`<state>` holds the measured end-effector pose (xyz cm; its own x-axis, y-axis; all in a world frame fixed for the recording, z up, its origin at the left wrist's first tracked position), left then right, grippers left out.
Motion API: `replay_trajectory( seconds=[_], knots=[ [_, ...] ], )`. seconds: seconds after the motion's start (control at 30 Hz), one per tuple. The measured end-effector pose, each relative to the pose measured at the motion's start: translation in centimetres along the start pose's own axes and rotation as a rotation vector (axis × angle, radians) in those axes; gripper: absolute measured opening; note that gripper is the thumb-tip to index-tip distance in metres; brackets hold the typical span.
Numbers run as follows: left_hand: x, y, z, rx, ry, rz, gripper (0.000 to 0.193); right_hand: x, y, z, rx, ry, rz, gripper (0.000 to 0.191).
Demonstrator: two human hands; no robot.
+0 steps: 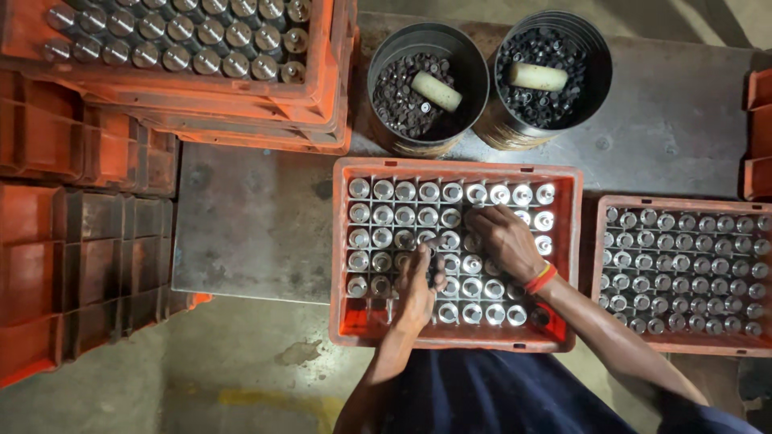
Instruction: The person repeatedly picks small cylindrical metal parts from a red crate, inspects them, and places them into one of two nearby metal bins. The person continues this sorting process throughout the clip, handling the parts one at a time.
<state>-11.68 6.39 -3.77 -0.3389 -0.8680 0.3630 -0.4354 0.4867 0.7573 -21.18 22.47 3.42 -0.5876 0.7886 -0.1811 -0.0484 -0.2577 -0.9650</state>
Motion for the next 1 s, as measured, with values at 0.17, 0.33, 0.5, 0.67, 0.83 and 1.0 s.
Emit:
replay_trajectory(
  seconds=[0.17,0.33,0.5,0.67,0.83,1.0],
  knots=[
    [0.9,3.4,-2.1,-0.207,0.057,0.339,0.04,-0.9,2.1,-4.8,-0.139,0.462,0.802,0.04],
    [-1.4,3.4,-1.9,-0.064,-0.09,0.294,0.037,-0.8,3.4,-8.0,-0.223,0.833,0.93,0.033],
    [-2.6,-0.5,-0.8,0.262,-0.261,-0.317,0.031,-1.2,-0.7,-4.6,0.057,0.225,0.33,0.03],
    [-2.1,-0.6,-1.0,-0.005,-0.119,-0.14,0.03,-2.6,-0.7,-2.6,-0.133,0.089,0.118,0.036],
    [-0.8,1.7,-2.0,-0.193,0.014,0.116,0.031,-2.4,-1.8,-4.3,0.077,0.31,0.402,0.041],
    [-2.2,2.6,-3.0,-0.147,-0.113,0.274,0.034,-3.5,2.1,-8.2,-0.251,0.856,1.373,0.03]
  ],
)
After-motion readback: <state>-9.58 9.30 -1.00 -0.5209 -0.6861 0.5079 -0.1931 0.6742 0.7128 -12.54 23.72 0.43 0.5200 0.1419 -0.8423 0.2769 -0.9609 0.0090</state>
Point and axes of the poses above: each hand's wrist, its own z-axis towards the middle knuckle, its own y-axis out of the palm, x = y × z, the point moved 5 cm from there along z, towards the middle knuckle, and after that the axes turned 10 degrees about -z, right-handed, at the moved point
